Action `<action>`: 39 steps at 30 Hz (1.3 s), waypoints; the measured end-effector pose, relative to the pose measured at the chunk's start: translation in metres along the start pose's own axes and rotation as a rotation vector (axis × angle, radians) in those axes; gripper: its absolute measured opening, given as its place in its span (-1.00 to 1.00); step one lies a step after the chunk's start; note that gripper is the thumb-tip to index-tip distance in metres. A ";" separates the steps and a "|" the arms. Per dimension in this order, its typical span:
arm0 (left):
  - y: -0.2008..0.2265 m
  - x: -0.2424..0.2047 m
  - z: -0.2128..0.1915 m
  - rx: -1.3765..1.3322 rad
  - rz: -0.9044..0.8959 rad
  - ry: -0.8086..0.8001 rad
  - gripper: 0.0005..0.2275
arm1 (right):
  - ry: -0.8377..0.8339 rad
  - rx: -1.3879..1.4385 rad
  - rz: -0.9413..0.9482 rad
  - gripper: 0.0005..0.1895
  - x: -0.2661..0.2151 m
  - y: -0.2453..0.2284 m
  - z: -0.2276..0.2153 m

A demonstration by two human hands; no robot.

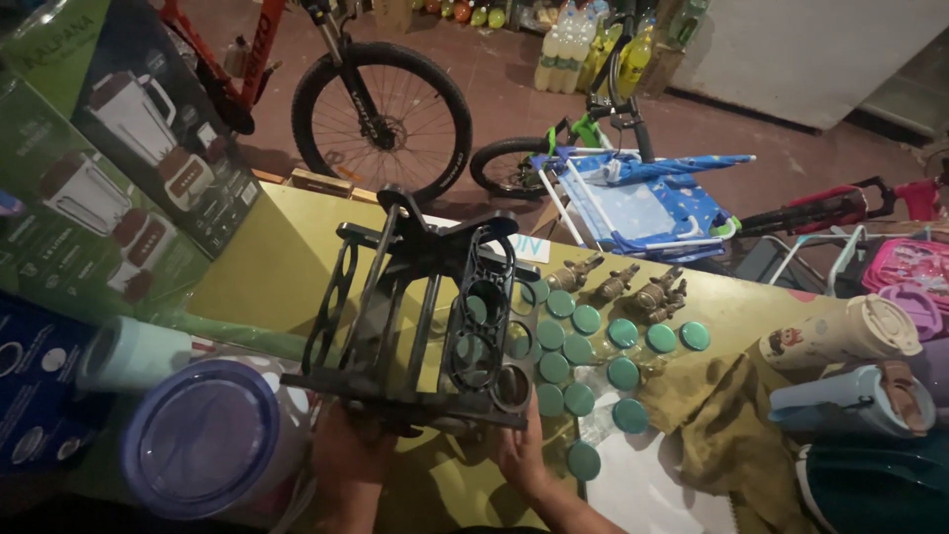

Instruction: The person assembles a black metal bicycle rack by hand, fitting metal pieces together, inserting screws, and wiping the surfaces with a cloth.

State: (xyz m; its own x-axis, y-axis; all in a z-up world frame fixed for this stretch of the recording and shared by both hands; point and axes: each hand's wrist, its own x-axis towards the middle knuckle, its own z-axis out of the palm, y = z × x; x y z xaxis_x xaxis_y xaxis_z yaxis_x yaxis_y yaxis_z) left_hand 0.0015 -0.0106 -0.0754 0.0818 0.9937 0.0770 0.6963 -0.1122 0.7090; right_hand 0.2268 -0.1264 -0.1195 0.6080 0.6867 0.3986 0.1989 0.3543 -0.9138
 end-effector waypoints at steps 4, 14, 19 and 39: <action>0.004 0.000 -0.002 0.040 -0.028 -0.016 -0.35 | -0.067 -0.224 0.011 -0.39 0.012 -0.025 0.005; -0.041 -0.001 0.037 0.177 0.073 0.157 -0.17 | -0.161 -0.222 0.065 -0.44 0.032 -0.052 -0.017; -0.002 0.005 0.005 0.063 0.012 -0.026 -0.08 | -0.164 -0.253 0.000 -0.49 0.027 -0.062 -0.014; -0.017 0.006 0.012 0.154 0.045 0.003 -0.14 | 0.002 -0.491 0.221 -0.56 0.052 -0.096 -0.080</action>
State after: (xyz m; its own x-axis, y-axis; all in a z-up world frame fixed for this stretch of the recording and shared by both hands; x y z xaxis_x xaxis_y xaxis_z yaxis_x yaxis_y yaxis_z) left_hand -0.0010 -0.0029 -0.0958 0.1134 0.9876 0.1082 0.7929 -0.1556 0.5892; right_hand 0.3009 -0.1757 -0.0171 0.6774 0.7098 0.1931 0.4017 -0.1370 -0.9054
